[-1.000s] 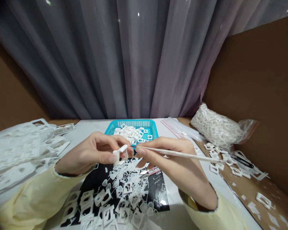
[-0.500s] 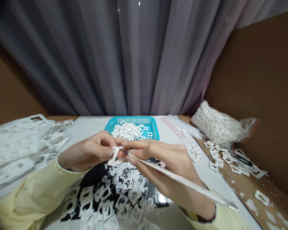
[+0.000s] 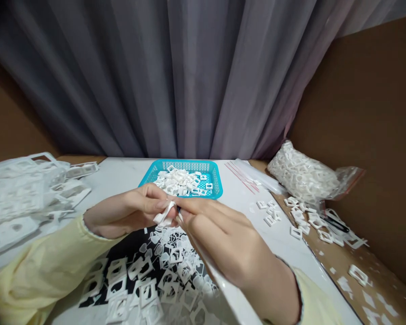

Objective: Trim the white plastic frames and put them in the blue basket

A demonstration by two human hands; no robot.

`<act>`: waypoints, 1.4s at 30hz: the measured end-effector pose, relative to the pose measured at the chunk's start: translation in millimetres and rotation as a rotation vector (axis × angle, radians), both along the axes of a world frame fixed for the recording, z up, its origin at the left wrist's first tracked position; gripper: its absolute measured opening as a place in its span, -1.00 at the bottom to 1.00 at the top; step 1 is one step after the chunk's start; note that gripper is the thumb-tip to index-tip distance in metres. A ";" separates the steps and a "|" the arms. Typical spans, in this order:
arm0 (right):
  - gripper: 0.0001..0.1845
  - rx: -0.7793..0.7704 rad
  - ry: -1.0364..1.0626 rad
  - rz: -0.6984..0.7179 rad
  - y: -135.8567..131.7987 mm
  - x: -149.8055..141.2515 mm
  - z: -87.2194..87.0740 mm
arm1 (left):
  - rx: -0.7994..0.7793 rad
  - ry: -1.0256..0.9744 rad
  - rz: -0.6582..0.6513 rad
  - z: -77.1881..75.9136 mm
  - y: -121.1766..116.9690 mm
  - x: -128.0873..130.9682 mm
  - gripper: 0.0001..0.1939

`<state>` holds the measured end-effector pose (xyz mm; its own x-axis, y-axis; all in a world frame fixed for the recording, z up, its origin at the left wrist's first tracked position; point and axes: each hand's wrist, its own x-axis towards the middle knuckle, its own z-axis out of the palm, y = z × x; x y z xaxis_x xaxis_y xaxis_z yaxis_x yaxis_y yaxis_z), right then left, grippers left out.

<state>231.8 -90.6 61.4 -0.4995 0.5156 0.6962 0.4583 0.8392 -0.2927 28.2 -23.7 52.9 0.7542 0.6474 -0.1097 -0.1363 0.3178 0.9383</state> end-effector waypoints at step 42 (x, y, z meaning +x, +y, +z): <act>-0.89 -0.300 0.087 -0.040 28.5 11.9 4.3 | 0.033 0.042 0.048 -8.4 9.8 6.4 -0.82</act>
<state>243.7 -62.2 65.6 -0.4201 0.7225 0.5490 0.4516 0.6913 -0.5641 34.6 -13.8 44.4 0.7173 0.6866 -0.1186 -0.1113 0.2810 0.9532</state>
